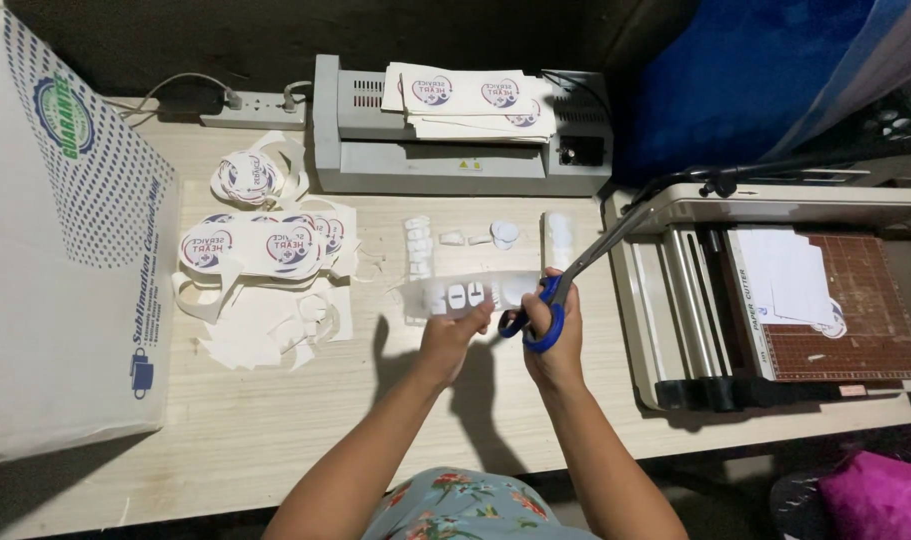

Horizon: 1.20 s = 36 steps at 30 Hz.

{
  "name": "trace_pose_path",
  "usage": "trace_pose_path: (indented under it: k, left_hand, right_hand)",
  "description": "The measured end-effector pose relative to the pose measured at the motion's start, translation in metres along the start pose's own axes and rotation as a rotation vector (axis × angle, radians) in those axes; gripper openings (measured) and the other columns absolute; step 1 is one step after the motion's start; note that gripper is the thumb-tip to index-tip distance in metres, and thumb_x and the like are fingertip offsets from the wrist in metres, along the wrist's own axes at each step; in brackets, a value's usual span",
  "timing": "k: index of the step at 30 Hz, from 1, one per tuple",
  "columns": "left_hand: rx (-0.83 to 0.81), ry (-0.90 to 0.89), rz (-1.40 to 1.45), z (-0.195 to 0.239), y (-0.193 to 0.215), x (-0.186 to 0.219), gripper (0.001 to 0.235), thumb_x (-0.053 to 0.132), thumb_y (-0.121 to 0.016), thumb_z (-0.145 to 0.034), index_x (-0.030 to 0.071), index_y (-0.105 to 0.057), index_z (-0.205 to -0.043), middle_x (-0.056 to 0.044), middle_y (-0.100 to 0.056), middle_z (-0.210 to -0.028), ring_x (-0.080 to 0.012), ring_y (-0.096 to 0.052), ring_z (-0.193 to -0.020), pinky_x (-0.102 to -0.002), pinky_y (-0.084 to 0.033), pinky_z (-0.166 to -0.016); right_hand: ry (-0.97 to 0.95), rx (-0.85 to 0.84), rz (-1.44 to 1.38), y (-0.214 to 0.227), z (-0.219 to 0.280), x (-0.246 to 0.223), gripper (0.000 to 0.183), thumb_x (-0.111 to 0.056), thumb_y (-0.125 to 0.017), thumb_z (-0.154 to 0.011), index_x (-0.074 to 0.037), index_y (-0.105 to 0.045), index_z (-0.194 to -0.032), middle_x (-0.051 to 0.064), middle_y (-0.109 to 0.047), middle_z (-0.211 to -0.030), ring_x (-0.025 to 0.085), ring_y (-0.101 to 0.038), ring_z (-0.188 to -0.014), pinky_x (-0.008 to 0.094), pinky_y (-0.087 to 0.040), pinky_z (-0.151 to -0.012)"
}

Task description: The person uses blue-handled scissors to cut circular stickers from a printed sheet. They trim the edges of the stickers and separate them from the backing material, placing the cut pieces on the table.

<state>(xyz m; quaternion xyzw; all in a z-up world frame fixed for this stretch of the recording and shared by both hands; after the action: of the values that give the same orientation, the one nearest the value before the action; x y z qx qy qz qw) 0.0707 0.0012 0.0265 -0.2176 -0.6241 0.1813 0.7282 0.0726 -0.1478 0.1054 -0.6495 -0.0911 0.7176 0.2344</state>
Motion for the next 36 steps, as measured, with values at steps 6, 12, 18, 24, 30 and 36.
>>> trace_pose_path:
  k: [6,12,18,24,30,36]
  left_hand:
    - [0.323,0.043,-0.024,-0.01,0.034,0.013,0.027,0.021,-0.074,-0.094,-0.003,-0.071,-0.107,-0.007,-0.071,-0.093,-0.0149,-0.062,-0.084,-0.031,-0.051,-0.076]
    - [0.275,-0.083,0.33,-0.009,0.026,0.054,0.028,0.009,-0.068,-0.092,-0.001,-0.062,-0.117,-0.011,-0.068,-0.112,-0.021,-0.067,-0.104,-0.04,-0.056,-0.097]
    - [0.275,-0.11,0.356,-0.009,0.029,0.048,0.023,0.007,-0.065,-0.098,-0.004,-0.061,-0.118,-0.015,-0.067,-0.111,-0.0243,-0.066,-0.101,-0.045,-0.057,-0.091]
    - [0.294,-0.085,0.392,-0.002,0.021,0.071,0.023,0.007,-0.065,-0.094,-0.002,-0.061,-0.115,-0.012,-0.067,-0.107,-0.0215,-0.069,-0.097,-0.042,-0.061,-0.088]
    - [0.249,-0.103,0.242,0.001,0.015,0.071,0.021,0.007,-0.066,-0.097,-0.006,-0.062,-0.113,-0.015,-0.068,-0.104,-0.0226,-0.069,-0.094,-0.041,-0.061,-0.089]
    - [0.261,-0.102,0.255,0.004,0.011,0.078,0.02,0.008,-0.066,-0.095,-0.005,-0.063,-0.11,-0.015,-0.069,-0.104,-0.022,-0.071,-0.095,-0.041,-0.061,-0.094]
  right_hand:
    - [-0.086,-0.359,0.225,-0.011,0.01,0.029,0.059,-0.021,-0.069,-0.094,0.003,-0.041,-0.14,0.012,-0.063,-0.105,0.02,-0.066,-0.089,0.033,-0.058,-0.078]
    - [-0.266,-0.752,0.327,-0.01,0.071,0.076,0.118,-0.063,-0.083,-0.072,-0.004,-0.027,-0.157,0.009,-0.059,-0.115,0.016,-0.06,-0.094,0.029,-0.052,-0.077]
    - [-0.251,-0.832,0.413,-0.026,0.083,0.078,0.127,-0.071,-0.081,-0.067,-0.005,-0.024,-0.159,0.008,-0.058,-0.117,0.016,-0.059,-0.095,0.03,-0.054,-0.082]
    - [-0.287,-0.827,0.439,-0.036,0.083,0.07,0.13,-0.072,-0.081,-0.064,-0.004,-0.025,-0.159,0.009,-0.059,-0.118,0.017,-0.058,-0.092,0.03,-0.054,-0.079]
    - [-0.281,-0.762,0.431,-0.04,0.071,0.071,0.128,-0.076,-0.082,-0.061,-0.001,-0.033,-0.153,0.008,-0.06,-0.108,0.016,-0.062,-0.088,0.029,-0.054,-0.076]
    - [-0.266,-0.723,0.422,-0.05,0.068,0.06,0.124,-0.078,-0.08,-0.059,0.0,-0.04,-0.148,0.005,-0.062,-0.098,0.013,-0.062,-0.077,0.027,-0.052,-0.066]
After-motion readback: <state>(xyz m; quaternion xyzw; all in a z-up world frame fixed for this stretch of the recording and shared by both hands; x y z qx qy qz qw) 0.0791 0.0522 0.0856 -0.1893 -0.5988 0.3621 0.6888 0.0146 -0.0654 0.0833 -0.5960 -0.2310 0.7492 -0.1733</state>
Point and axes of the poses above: each hand's wrist, its own z-axis away from the middle knuckle, its own y-axis out of the back of the hand, x = y × z, the point moved 9 cm from there along -z, towards the middle knuckle
